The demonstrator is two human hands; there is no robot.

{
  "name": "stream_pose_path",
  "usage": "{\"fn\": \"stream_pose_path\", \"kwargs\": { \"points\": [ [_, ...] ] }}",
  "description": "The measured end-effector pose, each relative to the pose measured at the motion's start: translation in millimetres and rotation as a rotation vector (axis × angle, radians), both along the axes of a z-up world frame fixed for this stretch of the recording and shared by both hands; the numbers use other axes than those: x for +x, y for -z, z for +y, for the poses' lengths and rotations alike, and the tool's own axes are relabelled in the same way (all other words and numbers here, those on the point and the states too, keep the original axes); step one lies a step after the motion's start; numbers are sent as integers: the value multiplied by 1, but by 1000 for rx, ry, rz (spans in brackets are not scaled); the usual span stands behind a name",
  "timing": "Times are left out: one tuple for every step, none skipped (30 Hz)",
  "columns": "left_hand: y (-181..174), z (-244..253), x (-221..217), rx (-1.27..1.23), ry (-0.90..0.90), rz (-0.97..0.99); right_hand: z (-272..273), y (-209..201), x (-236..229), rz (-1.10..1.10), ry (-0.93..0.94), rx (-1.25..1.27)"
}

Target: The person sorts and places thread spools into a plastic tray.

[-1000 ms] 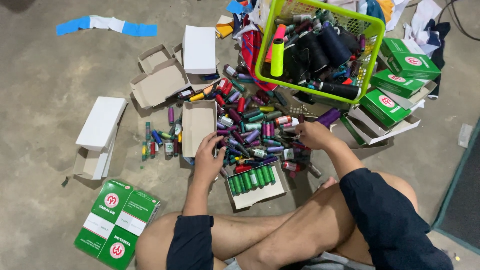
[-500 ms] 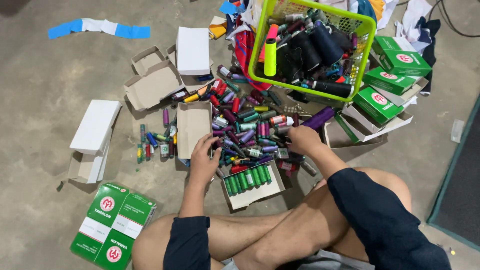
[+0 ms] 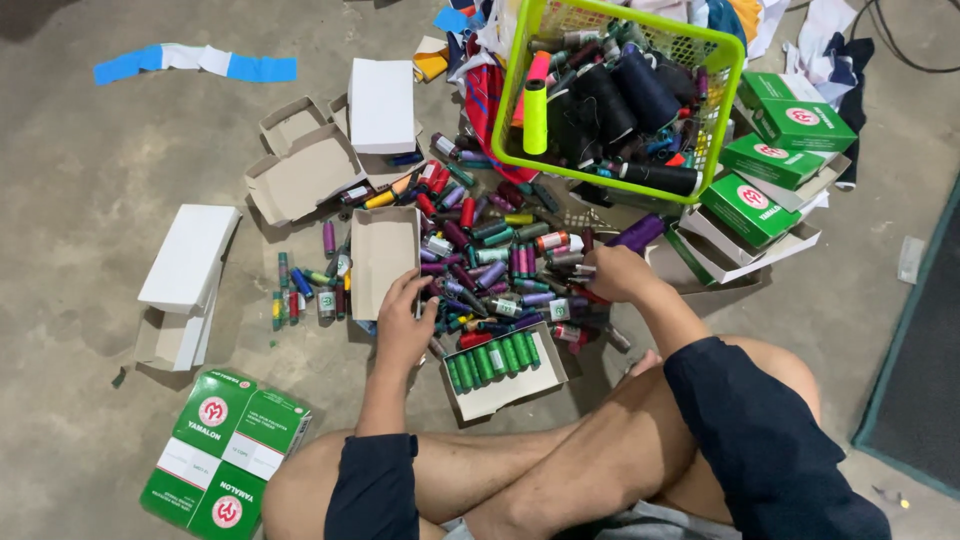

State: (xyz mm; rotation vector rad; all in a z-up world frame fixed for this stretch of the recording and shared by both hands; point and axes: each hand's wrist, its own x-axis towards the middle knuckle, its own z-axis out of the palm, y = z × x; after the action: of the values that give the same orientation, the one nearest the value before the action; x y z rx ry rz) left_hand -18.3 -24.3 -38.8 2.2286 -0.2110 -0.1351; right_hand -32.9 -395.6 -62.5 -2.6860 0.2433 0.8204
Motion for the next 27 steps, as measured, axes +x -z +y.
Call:
{"fn": "stream_pose_path", "kwargs": {
  "points": [
    [2, 1, 0, -1, -3, 0, 1, -5, -1, 0, -3, -1],
    [4, 1, 1, 6, -28, -42, 2, -10, -3, 20, -18, 42],
    [5, 0, 3, 11, -50, -86, 1, -16, -3, 38, -30, 84],
    [6, 1, 4, 7, -50, -89, 3, -22, -4, 35, -31, 80],
    [7, 0, 4, 21, -67, -158, 5, -28, -6, 30, -24, 109],
    [8, -1, 3, 35, -83, -226, 5, -34, -8, 26, -18, 139],
    [10, -1, 3, 32, -77, -222, -1, -20, -6, 30, -11, 137],
    [12, -1, 3, 34, -89, -260, -8, -6, -5, 28, -3, 141],
    [13, -1, 5, 37, -99, -300, -14, 8, -3, 23, 6, 149],
    [7, -5, 3, 36, -90, -299, -14, -4, -7, 24, 15, 149],
    [1, -7, 1, 8, -83, -316, -13, -15, -7, -72, 44, 181],
    [-5, -9, -2, -21, -75, -332, -11, -27, -7, -167, 72, 212],
    [0, -9, -3, -16, -80, -329, -13, -30, -8, -163, 67, 216],
    [4, -8, -5, -11, -56, -349, -15, -33, -8, -207, 95, 210],
    [7, -8, -3, -6, -35, -376, -18, -37, -4, -259, 118, 204],
    [2, -12, -7, -2, -43, -380, -18, -48, -5, -263, 109, 207],
    [-4, -16, -8, -30, -36, -355, -18, -59, -6, -299, 150, 243],
    [-10, -21, -10, -58, -28, -330, -19, -70, -8, -336, 192, 279],
    [-2, -26, -9, -58, -9, -339, -24, -68, -9, -347, 210, 280],
    [6, -30, -8, -43, -4, -316, -29, -67, -9, -378, 220, 282],
    [15, -36, -10, -28, -8, -291, -35, -65, -10, -405, 222, 283],
    [10, -47, -9, -28, 4, -297, -39, -66, -14, -413, 233, 283],
    [6, -58, -8, -79, 28, -235, -43, -67, -14, -437, 244, 266],
    [2, -68, -6, -129, 53, -173, -46, -68, -14, -462, 255, 248],
    [-10, -84, -4, -130, 56, -184, -46, -77, -16, -473, 256, 248],
    [-21, -100, -2, -154, 76, -171, -47, -86, -19, -496, 277, 251],
    [-32, -117, -2, -178, 99, -155, -48, -94, -23, -517, 301, 254]
  ]
}}
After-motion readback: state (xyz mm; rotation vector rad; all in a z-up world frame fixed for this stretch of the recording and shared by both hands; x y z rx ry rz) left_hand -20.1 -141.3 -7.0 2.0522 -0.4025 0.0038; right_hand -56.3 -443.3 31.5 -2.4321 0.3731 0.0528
